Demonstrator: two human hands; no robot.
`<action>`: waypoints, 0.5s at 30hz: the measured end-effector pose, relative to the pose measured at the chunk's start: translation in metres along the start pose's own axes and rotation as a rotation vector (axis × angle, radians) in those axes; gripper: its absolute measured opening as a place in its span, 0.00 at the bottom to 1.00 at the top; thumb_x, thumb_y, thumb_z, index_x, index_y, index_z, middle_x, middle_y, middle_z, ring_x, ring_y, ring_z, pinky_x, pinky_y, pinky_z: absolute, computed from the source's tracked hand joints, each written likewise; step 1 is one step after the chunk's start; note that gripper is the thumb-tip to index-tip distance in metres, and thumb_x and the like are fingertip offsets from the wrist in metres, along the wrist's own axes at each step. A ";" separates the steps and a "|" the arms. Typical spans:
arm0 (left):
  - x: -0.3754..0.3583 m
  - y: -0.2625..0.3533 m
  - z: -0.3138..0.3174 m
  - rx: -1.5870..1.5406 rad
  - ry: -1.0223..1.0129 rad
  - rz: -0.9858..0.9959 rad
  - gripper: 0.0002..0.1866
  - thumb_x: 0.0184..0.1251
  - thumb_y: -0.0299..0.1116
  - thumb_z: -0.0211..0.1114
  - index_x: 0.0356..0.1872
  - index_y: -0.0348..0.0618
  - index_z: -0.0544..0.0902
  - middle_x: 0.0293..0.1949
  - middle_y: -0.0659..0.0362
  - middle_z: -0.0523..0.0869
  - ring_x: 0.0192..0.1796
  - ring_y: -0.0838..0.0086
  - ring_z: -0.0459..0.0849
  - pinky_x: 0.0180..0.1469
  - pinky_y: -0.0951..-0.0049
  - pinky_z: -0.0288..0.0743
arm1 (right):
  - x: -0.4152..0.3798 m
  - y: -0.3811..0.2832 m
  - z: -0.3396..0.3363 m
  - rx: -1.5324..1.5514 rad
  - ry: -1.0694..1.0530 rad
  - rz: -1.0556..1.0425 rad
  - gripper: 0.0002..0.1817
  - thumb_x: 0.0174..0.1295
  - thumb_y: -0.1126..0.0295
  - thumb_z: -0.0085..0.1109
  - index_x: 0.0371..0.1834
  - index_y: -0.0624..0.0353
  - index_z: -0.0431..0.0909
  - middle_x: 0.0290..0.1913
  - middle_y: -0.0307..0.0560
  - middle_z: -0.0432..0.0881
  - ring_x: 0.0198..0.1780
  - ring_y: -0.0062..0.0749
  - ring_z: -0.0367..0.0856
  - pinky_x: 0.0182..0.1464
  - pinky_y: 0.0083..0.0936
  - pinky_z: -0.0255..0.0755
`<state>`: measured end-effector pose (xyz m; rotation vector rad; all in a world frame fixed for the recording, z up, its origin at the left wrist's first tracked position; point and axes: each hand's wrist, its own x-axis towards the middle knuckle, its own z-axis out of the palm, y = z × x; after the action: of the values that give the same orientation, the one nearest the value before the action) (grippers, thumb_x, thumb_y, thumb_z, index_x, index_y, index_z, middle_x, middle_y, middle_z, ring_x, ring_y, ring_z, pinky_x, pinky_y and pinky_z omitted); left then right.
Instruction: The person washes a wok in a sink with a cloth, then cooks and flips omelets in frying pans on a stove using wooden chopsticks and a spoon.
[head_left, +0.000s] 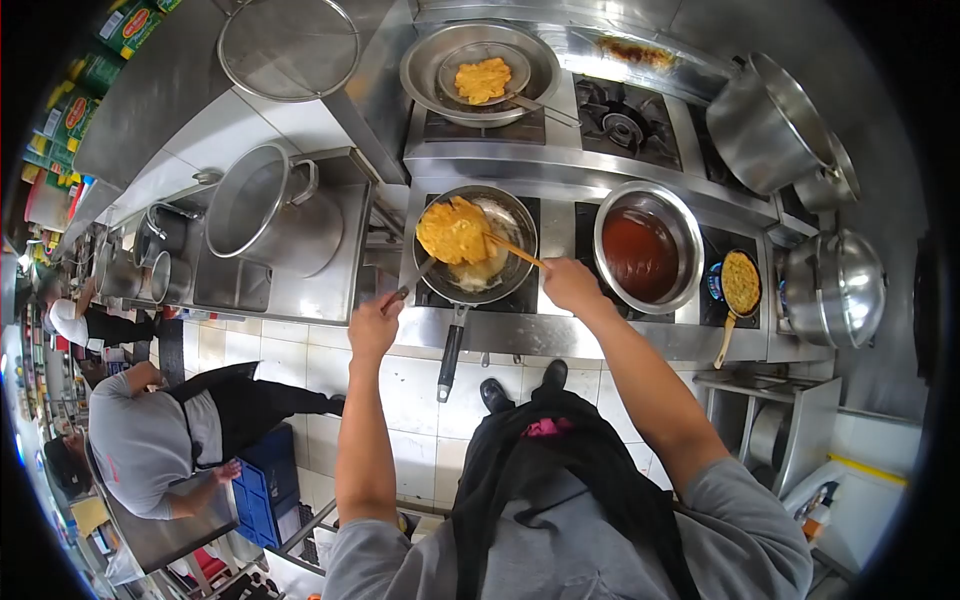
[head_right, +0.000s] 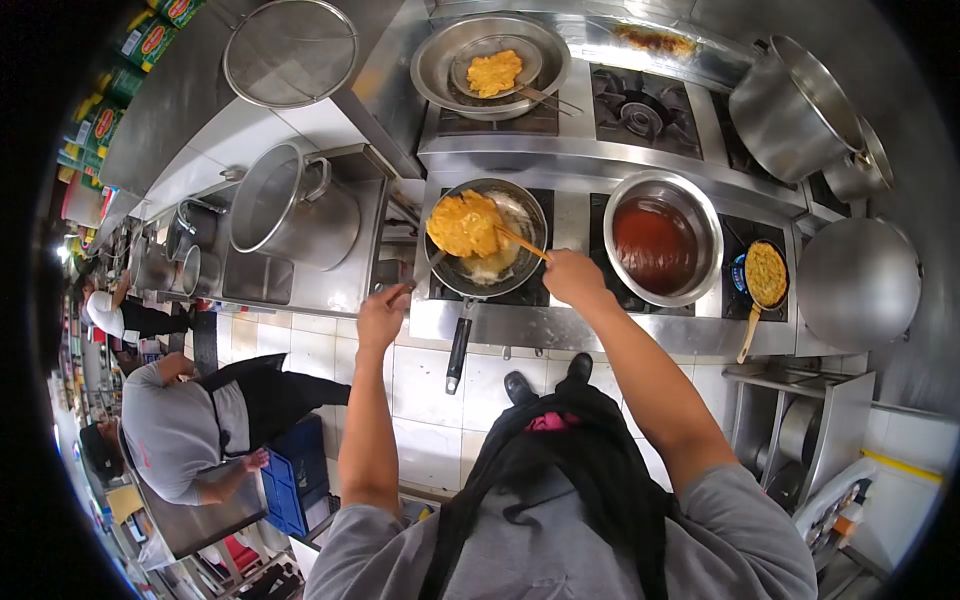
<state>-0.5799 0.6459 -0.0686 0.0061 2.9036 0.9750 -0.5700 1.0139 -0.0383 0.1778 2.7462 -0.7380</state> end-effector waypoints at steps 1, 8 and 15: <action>-0.006 0.027 -0.018 0.179 0.044 0.013 0.15 0.62 0.41 0.66 0.48 0.52 0.86 0.32 0.52 0.88 0.36 0.56 0.87 0.37 0.59 0.79 | 0.006 -0.001 0.006 0.000 0.000 0.003 0.15 0.61 0.66 0.49 0.42 0.59 0.84 0.44 0.58 0.85 0.47 0.56 0.83 0.51 0.46 0.76; -0.042 0.076 -0.008 0.599 0.175 0.129 0.15 0.66 0.38 0.63 0.52 0.51 0.81 0.34 0.54 0.85 0.28 0.58 0.87 0.27 0.59 0.80 | 0.016 0.015 0.023 0.456 0.010 0.132 0.14 0.66 0.66 0.53 0.47 0.61 0.84 0.21 0.47 0.79 0.23 0.28 0.75 0.27 0.29 0.68; -0.077 0.089 0.013 0.526 0.114 0.087 0.18 0.67 0.37 0.62 0.58 0.52 0.80 0.33 0.54 0.83 0.25 0.57 0.85 0.26 0.59 0.79 | -0.015 0.046 0.021 0.618 -0.100 0.239 0.13 0.66 0.66 0.52 0.40 0.63 0.83 0.17 0.40 0.70 0.17 0.26 0.65 0.18 0.31 0.58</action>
<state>-0.5045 0.7221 -0.0198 0.1117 3.1931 0.1994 -0.5422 1.0428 -0.0728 0.5652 2.2652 -1.4491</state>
